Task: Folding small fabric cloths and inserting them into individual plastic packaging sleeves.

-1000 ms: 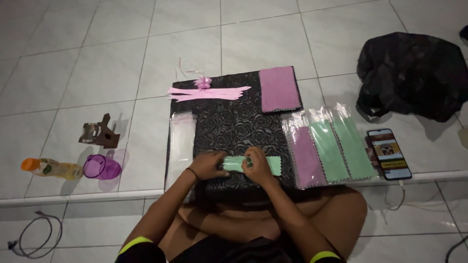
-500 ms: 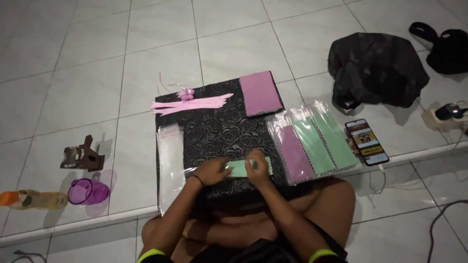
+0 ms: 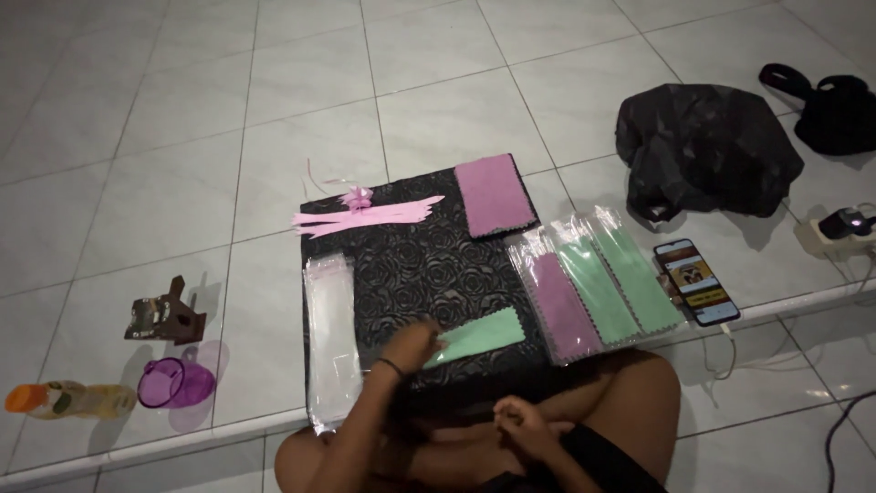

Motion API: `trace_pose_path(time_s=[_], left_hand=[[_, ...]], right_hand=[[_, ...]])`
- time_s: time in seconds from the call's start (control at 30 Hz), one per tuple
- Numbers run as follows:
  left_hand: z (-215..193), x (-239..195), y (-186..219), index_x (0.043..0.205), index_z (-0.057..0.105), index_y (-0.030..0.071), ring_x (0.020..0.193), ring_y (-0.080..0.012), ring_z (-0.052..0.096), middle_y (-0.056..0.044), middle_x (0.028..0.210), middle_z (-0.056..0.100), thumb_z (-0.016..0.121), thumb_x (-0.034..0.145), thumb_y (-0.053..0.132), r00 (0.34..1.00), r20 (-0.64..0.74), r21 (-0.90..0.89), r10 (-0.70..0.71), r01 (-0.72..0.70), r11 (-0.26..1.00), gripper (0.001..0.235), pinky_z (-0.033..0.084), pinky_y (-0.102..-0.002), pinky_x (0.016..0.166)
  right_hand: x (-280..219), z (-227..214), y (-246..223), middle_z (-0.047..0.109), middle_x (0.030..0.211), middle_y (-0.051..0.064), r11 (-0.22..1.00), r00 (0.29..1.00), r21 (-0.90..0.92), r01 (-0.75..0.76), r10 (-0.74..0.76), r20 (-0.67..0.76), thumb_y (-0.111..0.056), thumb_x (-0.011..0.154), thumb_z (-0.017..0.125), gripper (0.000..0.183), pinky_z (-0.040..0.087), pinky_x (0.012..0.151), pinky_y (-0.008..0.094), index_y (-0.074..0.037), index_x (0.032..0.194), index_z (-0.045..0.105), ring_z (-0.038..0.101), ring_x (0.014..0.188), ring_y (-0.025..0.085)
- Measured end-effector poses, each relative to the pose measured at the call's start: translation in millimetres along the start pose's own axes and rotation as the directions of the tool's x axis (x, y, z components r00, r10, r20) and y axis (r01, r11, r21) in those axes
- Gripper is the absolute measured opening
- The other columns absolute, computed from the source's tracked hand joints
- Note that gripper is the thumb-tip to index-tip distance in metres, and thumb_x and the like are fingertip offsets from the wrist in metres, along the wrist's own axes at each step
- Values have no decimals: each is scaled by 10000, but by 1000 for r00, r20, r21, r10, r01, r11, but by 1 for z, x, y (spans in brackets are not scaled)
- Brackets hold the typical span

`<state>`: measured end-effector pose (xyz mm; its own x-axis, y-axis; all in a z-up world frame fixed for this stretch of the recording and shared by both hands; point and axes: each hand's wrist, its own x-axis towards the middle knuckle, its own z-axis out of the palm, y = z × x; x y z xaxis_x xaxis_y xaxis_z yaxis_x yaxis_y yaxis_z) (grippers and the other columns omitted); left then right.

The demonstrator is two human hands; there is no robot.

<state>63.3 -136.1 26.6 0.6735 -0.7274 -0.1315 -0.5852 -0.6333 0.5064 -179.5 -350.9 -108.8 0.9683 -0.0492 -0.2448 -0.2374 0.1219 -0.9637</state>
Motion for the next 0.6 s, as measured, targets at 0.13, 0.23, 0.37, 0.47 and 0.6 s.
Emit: trace_pose_path(time_s=[0.13,0.23,0.37,0.47,0.6], left_hand=[[6,-10,16,1008,630,80,778,-446,671,-204,874,722,658,934,307,999,-31,70,-8,10,997,240,509,-532,696],[-5,-22,42,1175,585,130,812,-421,704,-190,947,732,572,1002,390,983,25,58,-179,178,982,312,538,-539,721],[-10,-36,66,1189,581,151,716,-395,708,-145,846,746,591,975,332,974,-195,-150,-119,90,985,281,521,-491,632],[-29,-54,98,1168,639,128,698,-316,711,-112,865,769,605,947,262,936,-303,-365,-178,58,929,261,536,-415,623],[0,-68,97,1153,659,100,717,-218,677,-80,915,773,658,909,191,886,-376,-596,-272,-7,803,260,536,-331,675]], right_hand=[[11,-17,-11,783,877,114,987,986,12,162,-162,38,-11,895,640,289,579,710,281,-16,1184,659,709,753,181],[25,-28,-46,735,961,221,947,987,280,-157,149,53,-88,974,604,451,582,671,349,31,1405,537,731,748,294],[33,-40,-95,758,909,177,966,944,103,-236,203,260,-214,988,593,478,599,709,337,3,1412,562,755,795,272],[39,-40,-118,779,989,164,992,966,46,-120,106,235,-180,1006,540,421,583,778,323,-14,1390,582,751,872,244],[44,-31,-159,783,1108,191,987,982,61,149,-155,108,-59,926,616,431,605,829,362,16,1350,593,741,949,267]])
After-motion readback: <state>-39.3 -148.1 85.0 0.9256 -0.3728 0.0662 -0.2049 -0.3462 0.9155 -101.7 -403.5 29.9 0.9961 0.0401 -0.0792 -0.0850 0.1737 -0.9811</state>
